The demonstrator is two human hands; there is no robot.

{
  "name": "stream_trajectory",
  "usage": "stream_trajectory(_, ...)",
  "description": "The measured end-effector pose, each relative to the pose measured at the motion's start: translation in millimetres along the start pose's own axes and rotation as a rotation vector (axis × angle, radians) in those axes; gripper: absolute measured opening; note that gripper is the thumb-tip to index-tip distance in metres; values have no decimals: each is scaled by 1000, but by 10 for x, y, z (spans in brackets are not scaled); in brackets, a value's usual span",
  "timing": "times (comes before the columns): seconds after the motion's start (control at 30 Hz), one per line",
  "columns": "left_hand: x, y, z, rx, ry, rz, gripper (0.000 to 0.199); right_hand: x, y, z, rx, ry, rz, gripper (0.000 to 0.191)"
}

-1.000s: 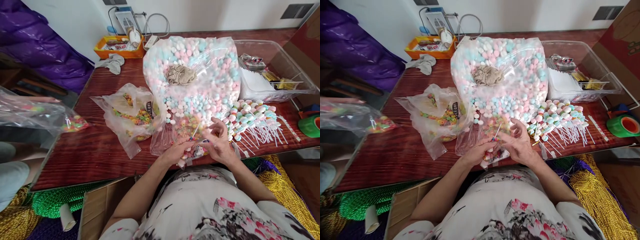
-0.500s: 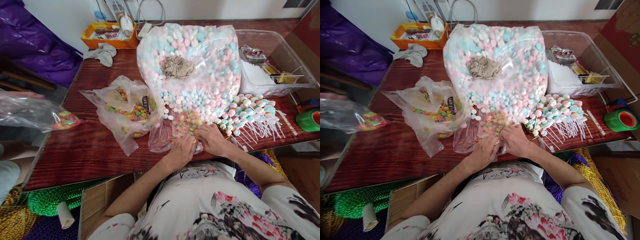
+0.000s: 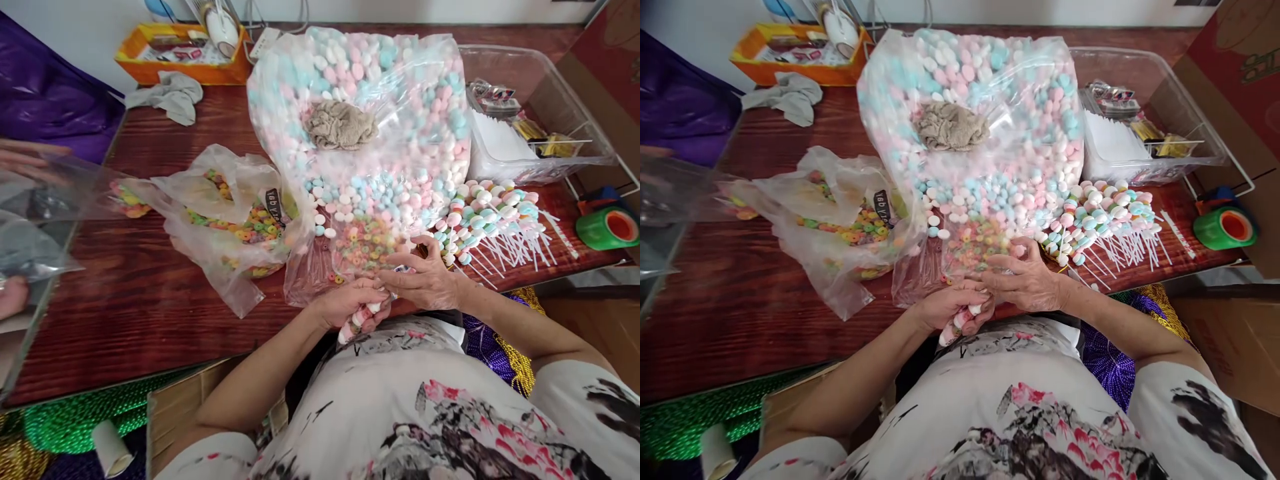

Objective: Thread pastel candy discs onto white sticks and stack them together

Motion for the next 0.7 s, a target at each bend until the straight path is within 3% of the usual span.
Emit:
stream_trajectory(0.07,69,-4,25,-61,-318,146,32,-52,-6,51,-59,16,13,21)
stream_trajectory(0.17,154,47,162,-230,-923,527,25,-159,-21,128,-194,44,24,21)
stream_trajectory(0.2,148,67,190,-276,-1067,623,23,-199,-26,135,-233,48,14,22)
stream_trajectory(0.27,139,85,196,-327,-1182,703,24,-239,-27,114,-296,100,15,21)
stream_trajectory(0.33,191,105,181,-339,-1068,696,26,-211,-12,42,-314,219,70,22)
stream_trajectory(0.4,290,115,125,-266,-785,619,29,-169,19,-69,-248,332,147,29)
stream_trajectory(0.53,287,68,-86,-4,-258,279,32,-211,111,-193,-18,334,189,29)
stream_trajectory(0.6,231,46,-140,50,-178,147,34,-250,145,-186,53,297,185,22)
stream_trajectory(0.7,178,20,-202,92,-171,41,39,-309,153,-135,60,247,151,18)
Point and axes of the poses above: each hand's wrist, its own y-axis away from the middle knuckle, its own x-axis out of the back of the hand, z = x × y, the point moved 7 cm from there along -y, towards the middle knuckle, and after that the axes turned 8 degrees about -y, right-handed, at the moved point
